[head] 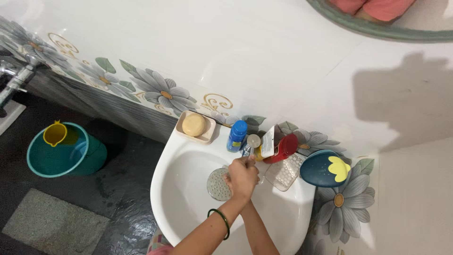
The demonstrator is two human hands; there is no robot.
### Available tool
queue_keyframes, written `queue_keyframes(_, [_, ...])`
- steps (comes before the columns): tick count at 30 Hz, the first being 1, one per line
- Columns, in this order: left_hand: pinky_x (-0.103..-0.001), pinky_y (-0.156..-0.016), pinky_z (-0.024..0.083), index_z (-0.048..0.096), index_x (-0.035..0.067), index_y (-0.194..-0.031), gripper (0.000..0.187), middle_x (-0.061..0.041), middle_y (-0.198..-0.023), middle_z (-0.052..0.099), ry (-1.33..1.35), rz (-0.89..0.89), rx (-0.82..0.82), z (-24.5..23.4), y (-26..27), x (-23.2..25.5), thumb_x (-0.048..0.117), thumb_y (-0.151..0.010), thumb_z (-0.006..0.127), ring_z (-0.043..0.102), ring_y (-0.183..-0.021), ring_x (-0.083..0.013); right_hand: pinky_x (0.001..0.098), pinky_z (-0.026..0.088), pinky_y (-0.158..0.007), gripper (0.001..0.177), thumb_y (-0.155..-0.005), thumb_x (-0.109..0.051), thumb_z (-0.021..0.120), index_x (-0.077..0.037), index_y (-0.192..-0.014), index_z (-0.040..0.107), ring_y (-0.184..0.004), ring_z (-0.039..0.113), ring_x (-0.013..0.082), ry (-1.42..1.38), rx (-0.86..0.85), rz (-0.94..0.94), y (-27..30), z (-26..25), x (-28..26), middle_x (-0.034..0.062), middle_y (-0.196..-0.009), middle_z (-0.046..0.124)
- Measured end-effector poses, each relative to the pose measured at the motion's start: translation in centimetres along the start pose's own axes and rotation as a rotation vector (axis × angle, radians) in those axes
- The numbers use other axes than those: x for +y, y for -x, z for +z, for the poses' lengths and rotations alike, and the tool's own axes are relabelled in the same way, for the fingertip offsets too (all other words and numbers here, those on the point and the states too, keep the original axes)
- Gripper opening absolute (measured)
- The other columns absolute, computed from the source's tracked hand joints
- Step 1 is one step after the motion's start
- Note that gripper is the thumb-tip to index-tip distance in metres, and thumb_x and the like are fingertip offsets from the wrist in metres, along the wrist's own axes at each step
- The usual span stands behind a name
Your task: The person washes a shower head under running water in a bathroom sink. They rub the surface with their hands, rinse it, and repeatedly turn it over to clean different sides. The shower head is held and manipulated by hand throughout the process.
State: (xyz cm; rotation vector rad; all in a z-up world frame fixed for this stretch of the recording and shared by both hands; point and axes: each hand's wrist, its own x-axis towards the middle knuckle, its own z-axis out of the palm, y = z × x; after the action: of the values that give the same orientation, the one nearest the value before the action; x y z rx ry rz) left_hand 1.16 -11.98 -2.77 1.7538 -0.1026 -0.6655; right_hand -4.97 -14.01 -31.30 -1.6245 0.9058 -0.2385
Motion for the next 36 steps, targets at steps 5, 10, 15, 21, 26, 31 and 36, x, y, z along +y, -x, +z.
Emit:
queue_keyframes(5, [-0.033, -0.042, 0.044, 0.072, -0.003, -0.079, 0.039, -0.011, -0.051, 0.063, -0.011, -0.014, -0.045, 0.3, 0.2, 0.1, 0.027, -0.101, 0.059, 0.059, -0.039, -0.0173, 0.0328, 0.050, -0.094, 0.058, -0.094, -0.043, 0.069, -0.006, -0.137, 0.054, -0.109, 0.058, 0.0173, 0.059, 0.050, 0.001, -0.4, -0.3, -1.1, 0.0057, -0.121, 0.063])
queue_keyframes(10, [-0.033, -0.039, 0.043, 0.069, -0.003, -0.081, 0.038, -0.009, -0.051, 0.060, 0.148, -0.106, -0.133, 1.4, -0.2, -0.4, 0.028, -0.101, 0.060, 0.056, -0.039, -0.0166, 0.0330, 0.051, -0.090, 0.058, -0.094, -0.042, 0.069, -0.006, -0.138, 0.055, -0.106, 0.061, 0.0181, 0.012, 0.061, 0.059, 0.5, -1.2, -3.2, 0.0059, -0.118, 0.065])
queue_keyframes(15, [-0.033, -0.046, 0.048, 0.081, 0.002, -0.091, 0.026, -0.015, -0.057, 0.065, -0.019, 0.056, -0.120, -0.3, -0.9, -5.0, 0.020, -0.094, 0.062, 0.061, -0.045, -0.0203, 0.0332, 0.053, -0.086, 0.059, -0.093, -0.040, 0.068, -0.005, -0.139, 0.055, -0.104, 0.063, 0.0189, -0.155, 0.031, 0.185, 2.9, -2.1, -6.7, 0.0062, -0.116, 0.067])
queue_keyframes(21, [-0.038, -0.088, 0.053, 0.068, 0.006, -0.123, 0.037, -0.015, -0.113, 0.075, -0.019, -0.232, 0.078, -8.8, -3.9, -13.5, 0.030, -0.101, 0.052, 0.071, -0.102, -0.0253, 0.0335, 0.055, -0.081, 0.059, -0.093, -0.039, 0.068, -0.004, -0.140, 0.056, -0.100, 0.066, 0.0199, -0.259, 0.059, 0.415, 6.2, -3.1, -11.7, 0.0065, -0.113, 0.070])
queue_keyframes(26, [-0.054, -0.097, 0.049, 0.047, 0.018, -0.139, 0.064, -0.014, -0.131, 0.059, 0.153, -0.844, -0.312, -4.4, -5.3, -17.7, 0.062, -0.094, 0.042, 0.060, -0.118, -0.0329, 0.0363, 0.055, -0.081, 0.055, -0.096, -0.041, 0.061, -0.011, -0.142, 0.059, -0.095, 0.070, 0.0278, 0.286, 0.123, 0.335, 9.8, -2.6, -14.7, 0.0113, -0.110, 0.072])
queue_keyframes(31, [-0.056, -0.105, 0.046, 0.058, 0.013, -0.138, 0.084, -0.016, -0.138, 0.060, 0.676, -0.947, -0.580, -1.5, -6.7, -18.8, 0.077, -0.085, 0.050, 0.059, -0.119, -0.0357, 0.0519, 0.050, -0.090, 0.043, -0.100, -0.040, 0.050, -0.016, -0.134, 0.060, -0.120, 0.057, 0.0323, 1.143, 0.466, -0.406, 11.6, -3.6, -15.3, 0.0056, -0.133, 0.064])
queue_keyframes(36, [-0.065, -0.101, 0.040, 0.053, 0.021, -0.133, 0.073, -0.012, -0.133, 0.058, 0.476, -1.067, -0.616, -3.4, -5.8, -17.8, 0.071, -0.080, 0.048, 0.055, -0.120, -0.0347, 0.0480, 0.054, -0.085, 0.053, -0.099, -0.044, 0.047, -0.004, -0.131, 0.060, -0.113, 0.058, 0.0380, 0.706, 0.148, -0.187, 10.2, -4.9, -14.5, 0.0151, -0.124, 0.063])
